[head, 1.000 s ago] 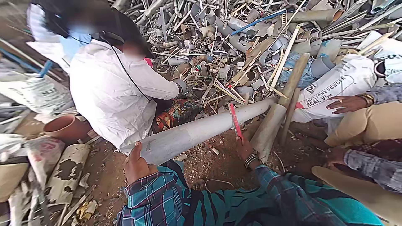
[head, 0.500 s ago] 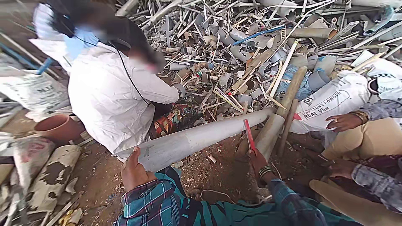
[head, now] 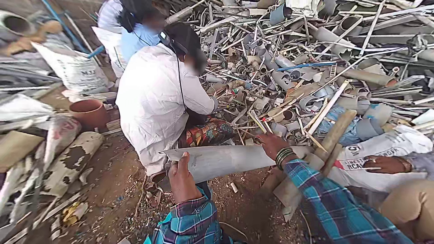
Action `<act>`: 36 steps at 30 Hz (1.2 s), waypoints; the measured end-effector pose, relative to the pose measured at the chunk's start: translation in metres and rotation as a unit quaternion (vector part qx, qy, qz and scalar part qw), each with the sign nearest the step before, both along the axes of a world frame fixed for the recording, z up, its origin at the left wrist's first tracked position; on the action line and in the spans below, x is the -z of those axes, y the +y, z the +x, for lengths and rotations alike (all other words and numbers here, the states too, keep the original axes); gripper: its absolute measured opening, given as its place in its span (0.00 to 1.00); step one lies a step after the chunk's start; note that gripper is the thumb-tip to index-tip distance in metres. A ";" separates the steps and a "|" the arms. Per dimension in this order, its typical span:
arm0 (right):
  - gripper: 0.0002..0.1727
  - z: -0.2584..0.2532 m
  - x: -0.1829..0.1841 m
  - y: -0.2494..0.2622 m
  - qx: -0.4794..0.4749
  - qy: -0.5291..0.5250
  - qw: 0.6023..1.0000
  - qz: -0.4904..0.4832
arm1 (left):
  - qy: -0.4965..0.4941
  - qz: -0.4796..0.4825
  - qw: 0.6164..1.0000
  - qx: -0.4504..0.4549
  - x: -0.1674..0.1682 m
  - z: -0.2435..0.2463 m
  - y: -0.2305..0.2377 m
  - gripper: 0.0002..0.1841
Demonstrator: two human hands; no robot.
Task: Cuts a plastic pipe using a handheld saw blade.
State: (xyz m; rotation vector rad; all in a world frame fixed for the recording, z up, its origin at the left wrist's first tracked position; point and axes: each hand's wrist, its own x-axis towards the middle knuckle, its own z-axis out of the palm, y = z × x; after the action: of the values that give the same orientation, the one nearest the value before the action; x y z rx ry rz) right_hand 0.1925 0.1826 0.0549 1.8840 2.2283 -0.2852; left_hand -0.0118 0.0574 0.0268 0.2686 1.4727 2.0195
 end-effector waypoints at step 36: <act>0.24 -0.063 -0.054 0.046 -0.035 0.076 0.995 0.056 | -0.039 -0.008 0.998 0.038 -0.003 -0.010 0.005 0.16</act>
State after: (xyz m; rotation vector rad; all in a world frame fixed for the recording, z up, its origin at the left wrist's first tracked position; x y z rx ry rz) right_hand 0.1297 0.2285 0.1089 1.8928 2.4528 -0.3068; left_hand -0.0222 0.0620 0.0300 0.2333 1.4090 1.9362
